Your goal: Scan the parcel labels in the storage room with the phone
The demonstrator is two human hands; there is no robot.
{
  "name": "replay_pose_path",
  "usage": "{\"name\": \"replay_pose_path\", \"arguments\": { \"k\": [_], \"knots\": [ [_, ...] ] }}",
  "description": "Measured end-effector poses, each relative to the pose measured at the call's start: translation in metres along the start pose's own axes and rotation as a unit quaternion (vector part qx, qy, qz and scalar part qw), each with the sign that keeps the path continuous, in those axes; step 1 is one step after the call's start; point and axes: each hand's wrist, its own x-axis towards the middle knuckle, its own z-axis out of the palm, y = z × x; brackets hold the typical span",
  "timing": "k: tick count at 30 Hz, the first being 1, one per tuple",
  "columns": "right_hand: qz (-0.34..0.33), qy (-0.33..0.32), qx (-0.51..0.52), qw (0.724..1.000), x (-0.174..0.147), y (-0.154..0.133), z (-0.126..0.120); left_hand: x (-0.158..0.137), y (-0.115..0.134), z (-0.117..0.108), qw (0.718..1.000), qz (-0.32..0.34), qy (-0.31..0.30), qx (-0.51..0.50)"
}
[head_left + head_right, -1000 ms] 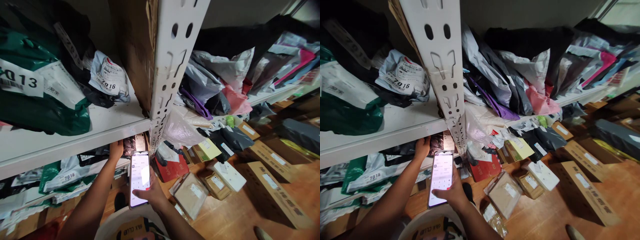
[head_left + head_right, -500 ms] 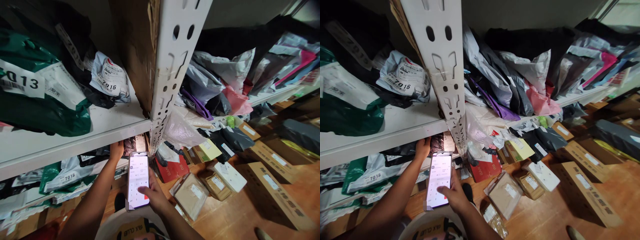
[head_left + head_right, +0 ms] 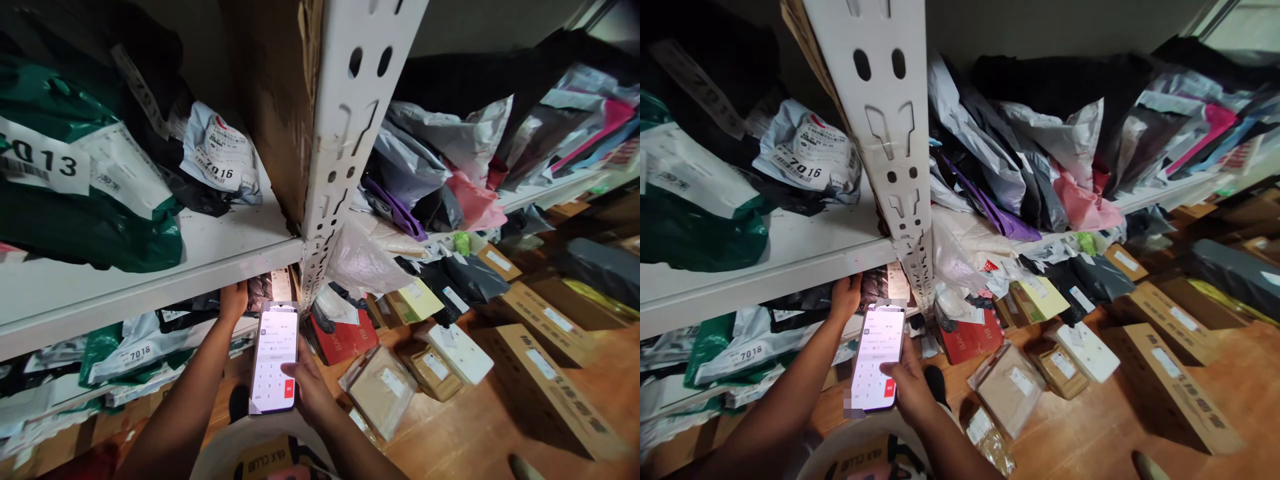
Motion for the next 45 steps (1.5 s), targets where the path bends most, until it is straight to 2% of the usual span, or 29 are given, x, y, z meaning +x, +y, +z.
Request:
{"name": "replay_pose_path", "arguments": {
  "k": [8, 16, 19, 24, 28, 37, 45],
  "knots": [
    [-0.022, 0.074, 0.005, 0.997, 0.009, 0.001, 0.0, 0.0, 0.003, -0.001, 1.0, -0.004, -0.001, 0.01],
    [0.039, -0.018, 0.048, 0.998, -0.001, -0.012, -0.003, -0.001, 0.003, -0.002, 1.0, -0.028, -0.008, 0.011],
    [0.048, -0.037, 0.043, 0.997, -0.003, -0.015, -0.003, -0.002, 0.007, -0.003, 1.0, -0.026, -0.009, 0.012],
    [0.046, -0.107, 0.088, 0.989, -0.004, -0.018, -0.001, -0.002, 0.009, -0.003, 1.0, -0.017, -0.011, 0.007],
    [0.048, -0.114, 0.088, 0.988, -0.002, -0.016, -0.004, -0.001, 0.007, -0.003, 1.0, -0.016, -0.01, 0.008],
    [0.029, -0.163, -0.015, 0.986, -0.005, -0.011, -0.015, -0.002, 0.006, -0.003, 1.0, -0.012, -0.006, 0.019],
    [0.001, -0.185, -0.03, 0.982, -0.004, -0.007, -0.022, -0.001, 0.001, 0.0, 1.0, -0.005, 0.003, 0.027]
  ]
}}
